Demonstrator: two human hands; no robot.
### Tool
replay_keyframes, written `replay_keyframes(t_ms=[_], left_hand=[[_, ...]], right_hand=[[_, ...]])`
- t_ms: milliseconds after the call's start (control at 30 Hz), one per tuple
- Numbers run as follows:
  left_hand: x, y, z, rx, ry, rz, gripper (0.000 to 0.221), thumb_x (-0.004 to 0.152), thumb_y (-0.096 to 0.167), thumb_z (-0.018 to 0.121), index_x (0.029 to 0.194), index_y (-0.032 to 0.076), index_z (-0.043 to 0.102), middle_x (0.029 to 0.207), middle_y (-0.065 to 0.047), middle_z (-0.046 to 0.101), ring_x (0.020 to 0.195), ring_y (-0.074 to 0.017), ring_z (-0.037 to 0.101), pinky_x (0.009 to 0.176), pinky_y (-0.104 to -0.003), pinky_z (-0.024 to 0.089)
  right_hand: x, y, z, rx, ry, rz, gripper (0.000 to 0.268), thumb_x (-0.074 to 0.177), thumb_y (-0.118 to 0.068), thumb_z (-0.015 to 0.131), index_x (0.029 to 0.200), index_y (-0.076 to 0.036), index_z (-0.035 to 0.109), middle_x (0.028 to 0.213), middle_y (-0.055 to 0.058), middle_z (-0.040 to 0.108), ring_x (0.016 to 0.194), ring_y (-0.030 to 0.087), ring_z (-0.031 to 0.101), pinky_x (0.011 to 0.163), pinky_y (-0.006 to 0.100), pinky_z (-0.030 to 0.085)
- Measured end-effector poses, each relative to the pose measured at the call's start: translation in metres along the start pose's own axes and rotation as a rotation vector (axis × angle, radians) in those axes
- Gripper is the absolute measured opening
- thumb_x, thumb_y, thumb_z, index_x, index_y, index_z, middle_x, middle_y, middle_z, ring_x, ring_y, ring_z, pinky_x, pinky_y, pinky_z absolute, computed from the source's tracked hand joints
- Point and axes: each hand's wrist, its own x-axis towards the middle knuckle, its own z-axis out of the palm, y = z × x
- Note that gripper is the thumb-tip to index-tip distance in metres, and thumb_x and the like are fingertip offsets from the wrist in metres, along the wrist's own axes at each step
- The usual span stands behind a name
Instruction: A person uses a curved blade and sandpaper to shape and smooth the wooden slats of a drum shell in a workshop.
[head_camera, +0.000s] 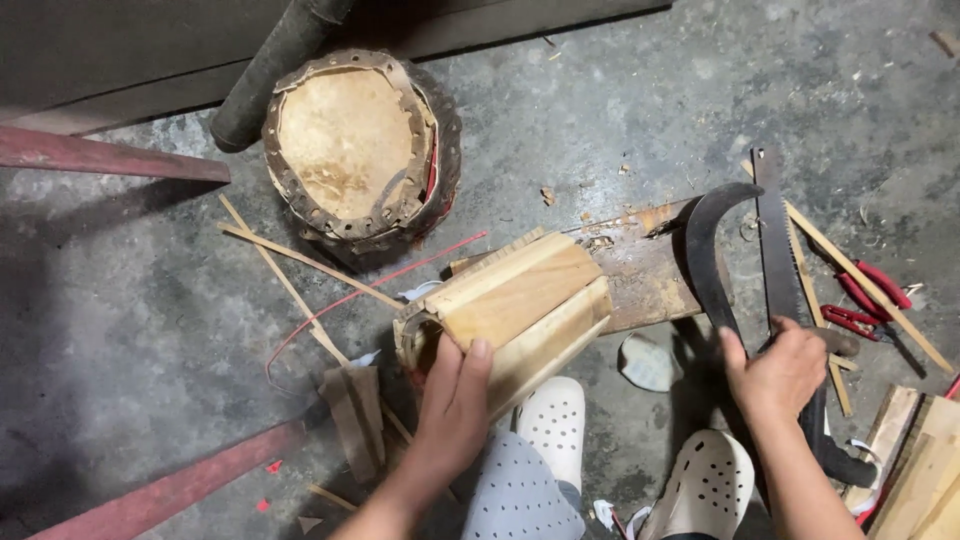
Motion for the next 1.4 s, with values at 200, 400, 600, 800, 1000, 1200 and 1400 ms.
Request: replay_keyframes(t_ms=[200,400,600,800,1000,1200,1400], left_hand=[[-0.007,0.037,0.001,-0.069,-0.024,-0.119,0.031,0.102,0.042,0.038,0.092,0.014,0.047,0.095,-0.002,0.056,0.095,-0.0148,0.056,0.090,-0.033,0.042],[-0.007,0.073,0.005,-0.047,-0.045,-0.364,0.048,0.095,0.045,0.031,0.126,0.020,0.058,0.127,0.000,0.066,0.123,-0.0149,0.059,0.107,-0.034,0.038],[0.008,0.041,0.019,-0.075,0.090,-0.224,0.045,0.101,0.046,0.033,0.121,0.014,0.058,0.114,-0.003,0.066,0.112,-0.0174,0.061,0.103,-0.033,0.042],[0.011,0.030,0.026,-0.090,0.202,-0.377,0.079,0.095,0.060,0.021,0.163,0.021,0.021,0.172,0.003,0.019,0.160,-0.0137,0.013,0.129,-0.034,0.009],[0.004,0.042,0.027,-0.011,0.232,-0.241,0.072,0.097,0.052,0.014,0.159,0.021,0.033,0.167,-0.004,0.034,0.157,-0.0221,0.025,0.128,-0.042,0.016],[0.004,0.045,0.029,-0.139,0.263,-0.071,0.060,0.100,0.039,0.028,0.146,0.012,0.054,0.150,-0.004,0.060,0.145,-0.0177,0.048,0.121,-0.032,0.031],[0.001,0.044,0.032,-0.132,0.275,-0.124,0.061,0.099,0.041,0.025,0.148,0.015,0.052,0.150,-0.003,0.059,0.145,-0.0175,0.048,0.120,-0.033,0.033]], right_hand=[[-0.028,0.053,0.059,0.153,-0.557,0.141,0.040,0.099,-0.036,0.064,0.107,0.002,0.058,0.101,0.032,0.071,0.093,0.054,0.066,0.075,0.057,0.051],[0.005,-0.039,-0.048,0.368,-0.527,0.070,0.070,0.092,-0.039,0.058,0.155,-0.014,0.045,0.115,0.031,0.071,0.107,0.054,0.065,0.092,0.055,0.051],[-0.020,-0.130,-0.131,0.353,-0.754,-0.256,0.043,0.095,-0.026,0.053,0.135,-0.011,0.059,0.124,0.014,0.071,0.108,0.032,0.073,0.104,0.045,0.059],[-0.062,-0.149,-0.116,0.094,-0.565,-0.697,0.065,0.091,-0.033,0.056,0.152,-0.026,0.035,0.100,0.008,0.065,0.074,0.034,0.070,0.051,0.054,0.061],[-0.079,-0.152,-0.089,0.156,-0.480,-0.777,0.069,0.083,-0.023,0.062,0.148,-0.013,0.042,0.091,0.013,0.060,0.065,0.039,0.064,0.044,0.057,0.055],[-0.066,-0.147,-0.081,0.117,-0.171,-0.801,0.066,0.066,-0.015,0.065,0.131,-0.018,0.054,0.077,0.009,0.054,0.049,0.034,0.061,0.036,0.050,0.051],[-0.079,-0.146,-0.099,0.187,-0.269,-0.779,0.051,0.073,-0.027,0.068,0.123,-0.026,0.058,0.074,0.003,0.053,0.058,0.032,0.061,0.042,0.051,0.052]])
